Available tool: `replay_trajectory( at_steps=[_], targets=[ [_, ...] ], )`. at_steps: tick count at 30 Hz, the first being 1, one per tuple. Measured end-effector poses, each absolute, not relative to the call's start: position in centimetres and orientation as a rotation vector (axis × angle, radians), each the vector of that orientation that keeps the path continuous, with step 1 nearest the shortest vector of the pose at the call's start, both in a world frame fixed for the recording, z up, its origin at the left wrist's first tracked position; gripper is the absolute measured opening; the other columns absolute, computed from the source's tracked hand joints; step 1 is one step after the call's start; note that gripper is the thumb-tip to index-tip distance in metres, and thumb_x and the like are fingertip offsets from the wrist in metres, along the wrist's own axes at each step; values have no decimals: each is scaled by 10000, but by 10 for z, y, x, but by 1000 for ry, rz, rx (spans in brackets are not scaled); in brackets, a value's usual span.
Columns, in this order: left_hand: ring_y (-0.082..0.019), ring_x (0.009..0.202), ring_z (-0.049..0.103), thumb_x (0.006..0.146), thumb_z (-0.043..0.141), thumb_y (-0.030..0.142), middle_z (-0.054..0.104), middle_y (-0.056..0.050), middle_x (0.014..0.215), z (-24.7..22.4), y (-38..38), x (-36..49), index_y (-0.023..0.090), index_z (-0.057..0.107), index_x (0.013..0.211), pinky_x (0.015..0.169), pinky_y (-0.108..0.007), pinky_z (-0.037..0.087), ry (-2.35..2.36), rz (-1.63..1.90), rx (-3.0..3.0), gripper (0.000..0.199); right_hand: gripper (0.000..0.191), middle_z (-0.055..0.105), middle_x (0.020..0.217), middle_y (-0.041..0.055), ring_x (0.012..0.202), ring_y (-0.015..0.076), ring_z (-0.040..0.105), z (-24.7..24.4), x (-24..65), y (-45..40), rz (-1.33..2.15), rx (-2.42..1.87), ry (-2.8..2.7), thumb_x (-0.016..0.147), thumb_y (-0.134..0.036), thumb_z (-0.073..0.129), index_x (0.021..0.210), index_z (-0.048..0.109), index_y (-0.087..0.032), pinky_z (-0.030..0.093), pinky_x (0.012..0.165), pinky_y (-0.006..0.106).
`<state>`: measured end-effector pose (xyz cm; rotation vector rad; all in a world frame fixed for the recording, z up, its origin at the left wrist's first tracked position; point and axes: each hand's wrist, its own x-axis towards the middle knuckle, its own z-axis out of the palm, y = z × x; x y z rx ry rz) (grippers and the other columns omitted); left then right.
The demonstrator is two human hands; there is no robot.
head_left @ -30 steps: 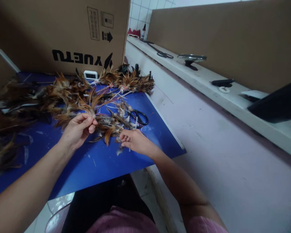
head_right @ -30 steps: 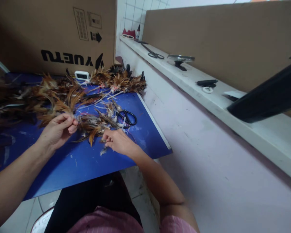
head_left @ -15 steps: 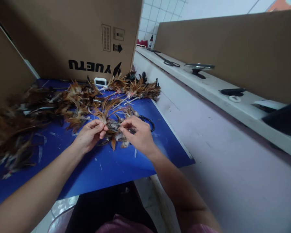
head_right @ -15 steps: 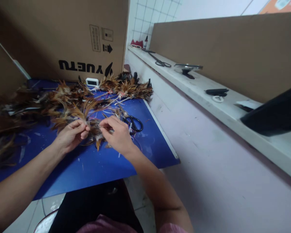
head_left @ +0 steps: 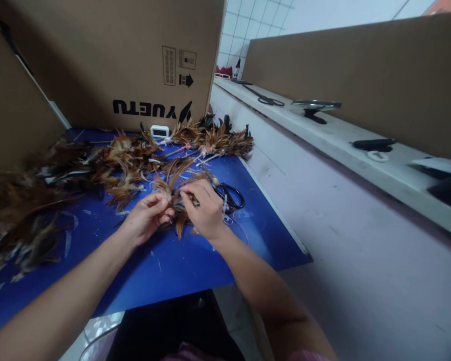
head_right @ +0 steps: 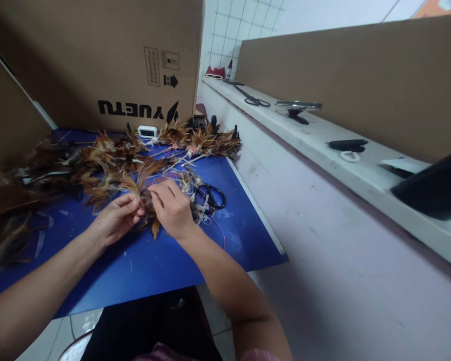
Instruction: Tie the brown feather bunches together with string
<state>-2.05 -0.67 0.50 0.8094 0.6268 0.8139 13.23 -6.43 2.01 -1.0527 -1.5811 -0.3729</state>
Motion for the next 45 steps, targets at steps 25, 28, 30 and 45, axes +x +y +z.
replay_trajectory(
  at_steps=[25,28,30,45],
  targets=[
    [-99,509,660,593,837,44,695,-36,591,4,-6,-19,103,700,632,515,-129,567,697,793,830,154,62,618,768,0,763,133,604,5,129,-62,373,-1164,-1467,788,-227,679,739,654,-199,503,720,260],
    [-101,500,658,648,788,16,689,-40,577,5,-6,-20,105,693,632,502,-133,563,722,784,824,131,62,621,768,-3,757,129,597,4,129,-61,452,-1158,-1436,778,-230,686,735,656,-198,493,709,254],
    [-100,495,656,682,751,-2,689,-42,575,6,-6,-20,107,692,641,495,-131,558,749,780,817,130,71,618,760,-9,725,120,582,4,129,-61,520,-1162,-1383,769,-248,693,735,657,-197,481,694,252],
    [-141,535,666,598,863,348,703,-40,668,-3,-5,-20,121,675,720,546,-241,573,829,905,1151,319,92,681,714,-8,650,130,636,15,130,-72,635,-1086,-1177,757,-287,682,762,644,-203,535,651,271]
  ],
)
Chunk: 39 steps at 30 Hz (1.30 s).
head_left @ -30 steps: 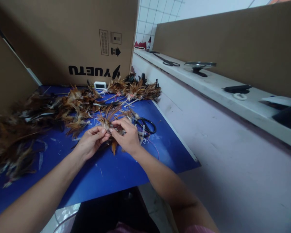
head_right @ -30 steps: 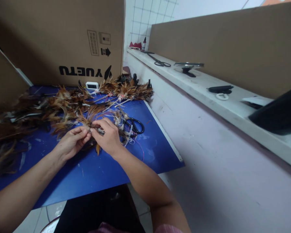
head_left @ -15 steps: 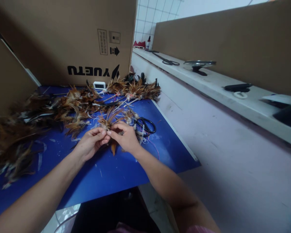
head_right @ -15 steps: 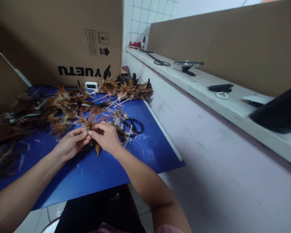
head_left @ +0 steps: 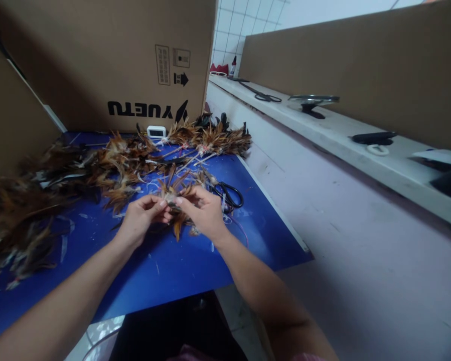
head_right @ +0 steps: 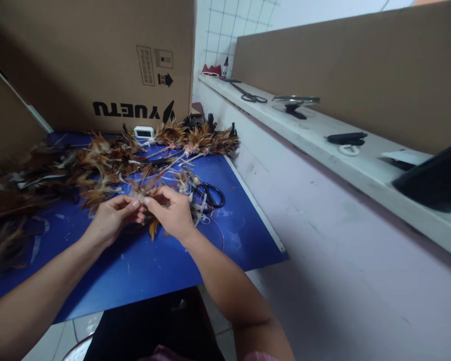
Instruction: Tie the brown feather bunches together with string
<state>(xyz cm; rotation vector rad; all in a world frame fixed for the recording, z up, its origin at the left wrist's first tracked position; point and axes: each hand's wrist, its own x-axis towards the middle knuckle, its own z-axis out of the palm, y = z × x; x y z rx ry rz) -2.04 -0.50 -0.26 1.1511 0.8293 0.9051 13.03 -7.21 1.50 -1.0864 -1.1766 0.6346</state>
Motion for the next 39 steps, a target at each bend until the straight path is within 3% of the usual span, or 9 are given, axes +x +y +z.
replay_trajectory(
  at_steps=[20,39],
  targets=[
    [-131,513,636,628,838,397,683,-31,638,3,-14,-18,124,673,718,531,-245,559,799,965,1280,332,67,657,775,9,743,132,606,1,129,-66,458,-1210,-1353,816,-226,657,763,672,-187,495,675,262],
    [-136,498,627,602,847,415,676,-34,606,3,-15,-16,127,688,689,534,-253,558,806,980,1309,340,50,613,700,-21,649,105,561,7,127,-67,452,-1182,-1351,777,-172,704,732,706,-194,452,599,233]
  ],
)
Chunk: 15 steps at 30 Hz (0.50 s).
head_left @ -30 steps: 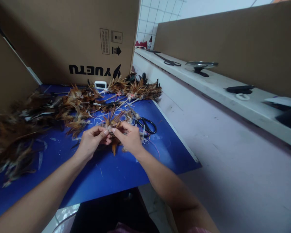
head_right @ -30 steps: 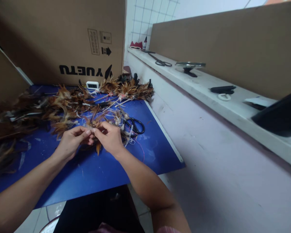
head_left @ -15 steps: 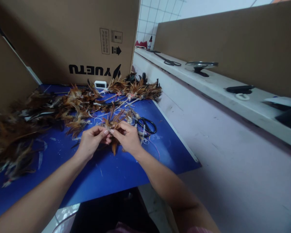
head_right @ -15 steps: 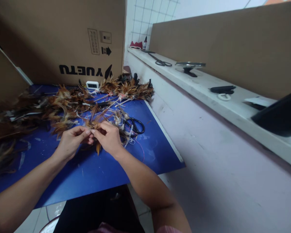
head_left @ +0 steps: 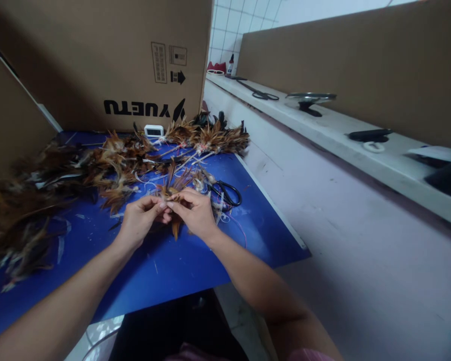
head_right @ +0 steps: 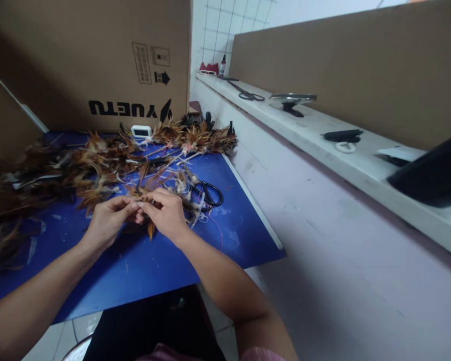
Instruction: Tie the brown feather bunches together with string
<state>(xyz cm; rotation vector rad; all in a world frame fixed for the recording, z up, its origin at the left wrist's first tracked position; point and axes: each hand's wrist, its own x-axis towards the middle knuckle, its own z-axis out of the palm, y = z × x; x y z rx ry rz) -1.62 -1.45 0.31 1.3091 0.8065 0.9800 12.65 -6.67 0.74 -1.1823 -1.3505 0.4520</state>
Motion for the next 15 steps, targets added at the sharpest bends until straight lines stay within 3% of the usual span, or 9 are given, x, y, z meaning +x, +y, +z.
replay_trajectory(
  at_steps=[15],
  targets=[
    [-124,502,619,622,850,377,668,-22,573,1,-10,-18,140,707,694,542,-231,554,736,972,1267,286,68,598,694,-23,618,95,518,6,128,-68,382,-1128,-1391,790,-193,700,722,707,-196,436,573,225]
  ],
)
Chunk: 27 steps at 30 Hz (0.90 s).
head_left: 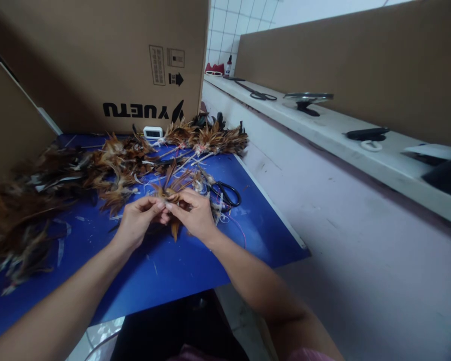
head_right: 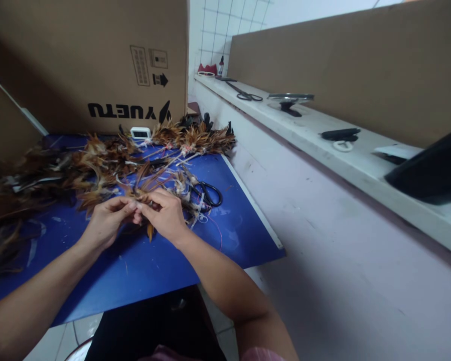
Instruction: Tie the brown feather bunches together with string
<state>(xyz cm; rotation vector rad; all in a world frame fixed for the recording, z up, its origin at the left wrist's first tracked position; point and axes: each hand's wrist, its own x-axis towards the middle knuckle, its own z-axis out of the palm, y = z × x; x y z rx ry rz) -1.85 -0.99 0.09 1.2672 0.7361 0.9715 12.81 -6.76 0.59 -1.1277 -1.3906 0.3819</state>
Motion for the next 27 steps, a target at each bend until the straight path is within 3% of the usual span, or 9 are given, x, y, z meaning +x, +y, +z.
replay_trajectory(
  at_steps=[7,17,22,27],
  targets=[
    [-103,487,608,568,887,337,685,-22,624,3,-3,-22,136,687,661,517,-205,531,707,1020,1157,298,62,622,753,-12,630,100,531,7,129,-69,382,-1089,-1309,769,-193,703,829,708,-202,468,604,240],
    [-113,453,598,495,917,331,684,-18,592,0,3,-22,147,652,620,477,-210,513,709,1062,1093,345,85,656,795,7,681,104,583,11,142,-68,464,-1100,-1186,798,-250,671,838,703,-183,478,640,236],
    [-107,475,596,580,879,358,663,-19,552,-3,1,-23,139,678,634,512,-204,511,674,985,1194,303,141,642,795,-2,638,90,554,6,136,-65,526,-1128,-1368,739,-245,732,864,714,-181,470,610,224],
    [-106,484,593,670,829,346,652,-14,528,-8,-1,-24,141,692,659,540,-208,508,639,897,1298,247,197,677,734,16,705,125,609,4,131,-67,621,-1115,-1417,785,-351,715,689,707,-180,497,675,251]
  ],
)
